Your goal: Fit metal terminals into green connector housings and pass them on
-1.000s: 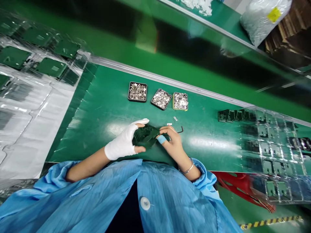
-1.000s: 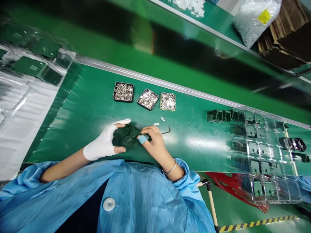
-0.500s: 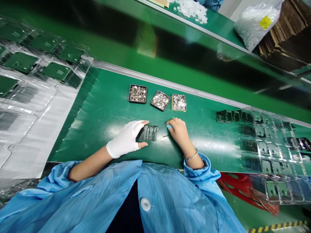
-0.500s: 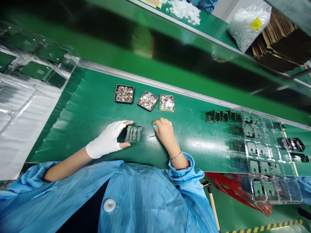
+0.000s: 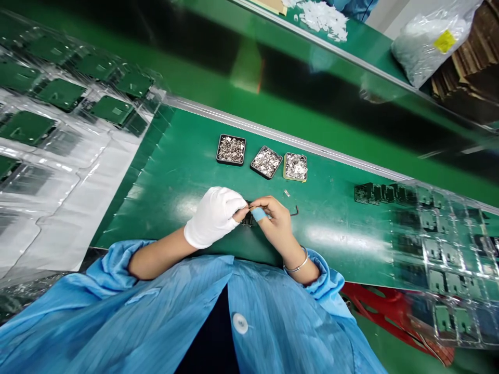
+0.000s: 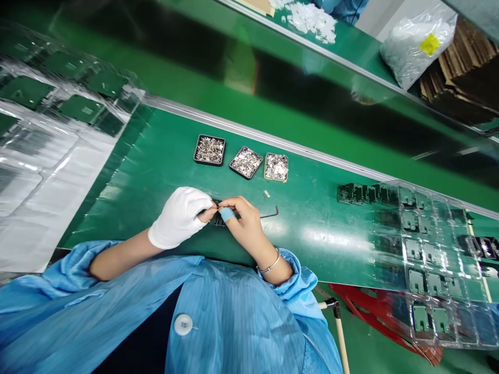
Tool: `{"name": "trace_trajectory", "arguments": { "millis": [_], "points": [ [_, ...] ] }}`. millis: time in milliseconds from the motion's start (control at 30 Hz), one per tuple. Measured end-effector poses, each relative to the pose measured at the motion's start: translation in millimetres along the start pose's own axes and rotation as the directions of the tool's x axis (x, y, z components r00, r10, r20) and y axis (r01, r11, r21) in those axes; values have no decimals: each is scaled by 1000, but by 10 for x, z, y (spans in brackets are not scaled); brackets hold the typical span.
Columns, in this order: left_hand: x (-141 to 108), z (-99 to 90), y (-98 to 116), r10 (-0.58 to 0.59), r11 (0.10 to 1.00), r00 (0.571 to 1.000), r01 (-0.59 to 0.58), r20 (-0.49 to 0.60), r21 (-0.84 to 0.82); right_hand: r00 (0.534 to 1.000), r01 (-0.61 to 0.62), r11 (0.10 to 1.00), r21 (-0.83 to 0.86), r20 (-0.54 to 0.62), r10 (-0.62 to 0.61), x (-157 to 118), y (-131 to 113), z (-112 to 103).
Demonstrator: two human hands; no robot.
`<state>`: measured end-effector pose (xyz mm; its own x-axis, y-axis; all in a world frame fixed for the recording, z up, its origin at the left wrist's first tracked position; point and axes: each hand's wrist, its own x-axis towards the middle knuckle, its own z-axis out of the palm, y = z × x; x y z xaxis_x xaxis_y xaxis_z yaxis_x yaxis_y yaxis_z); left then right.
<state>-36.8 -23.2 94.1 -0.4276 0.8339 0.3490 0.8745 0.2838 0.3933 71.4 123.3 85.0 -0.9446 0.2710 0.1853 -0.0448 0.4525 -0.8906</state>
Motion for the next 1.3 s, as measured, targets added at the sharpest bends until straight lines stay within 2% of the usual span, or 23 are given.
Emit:
{"name": "trace_trajectory", "arguments": {
  "millis": [67,167,233,300,400,733,900,1000,1200,1300],
  "points": [
    [-10,35,-21,-45,998,999,44,-29,-50,1000,-7,998,-63,-21,6,-3,61,-16],
    [-29,123,-93,-175,947,983,156,-46,-279,998,-15,985,-169,-64,4,3,133,-30],
    [-37,199,-153,-227,876,973,216,26,-432,999,-3,973,-232,-41,-7,13,165,-14],
    [-43,270,-204,-225,817,966,259,129,-515,1000,8,958,-286,8,-6,25,186,20],
    [-49,335,-236,-241,784,950,311,198,-538,999,7,939,-344,42,9,37,198,72],
    [-33,328,-189,-280,753,935,355,219,-553,996,-17,908,-419,72,52,26,187,110],
    [-38,359,-175,-357,651,900,433,252,-624,998,-11,943,-331,56,31,24,235,122],
    [-53,367,-189,-346,602,898,434,271,-670,1000,9,959,-282,25,-2,29,262,132],
    [-41,372,-174,-360,583,884,462,297,-668,999,12,976,-218,39,-4,44,266,112],
    [-29,393,-140,-392,597,871,486,297,-638,997,-77,996,-40,29,78,46,281,115]
  ]
}}
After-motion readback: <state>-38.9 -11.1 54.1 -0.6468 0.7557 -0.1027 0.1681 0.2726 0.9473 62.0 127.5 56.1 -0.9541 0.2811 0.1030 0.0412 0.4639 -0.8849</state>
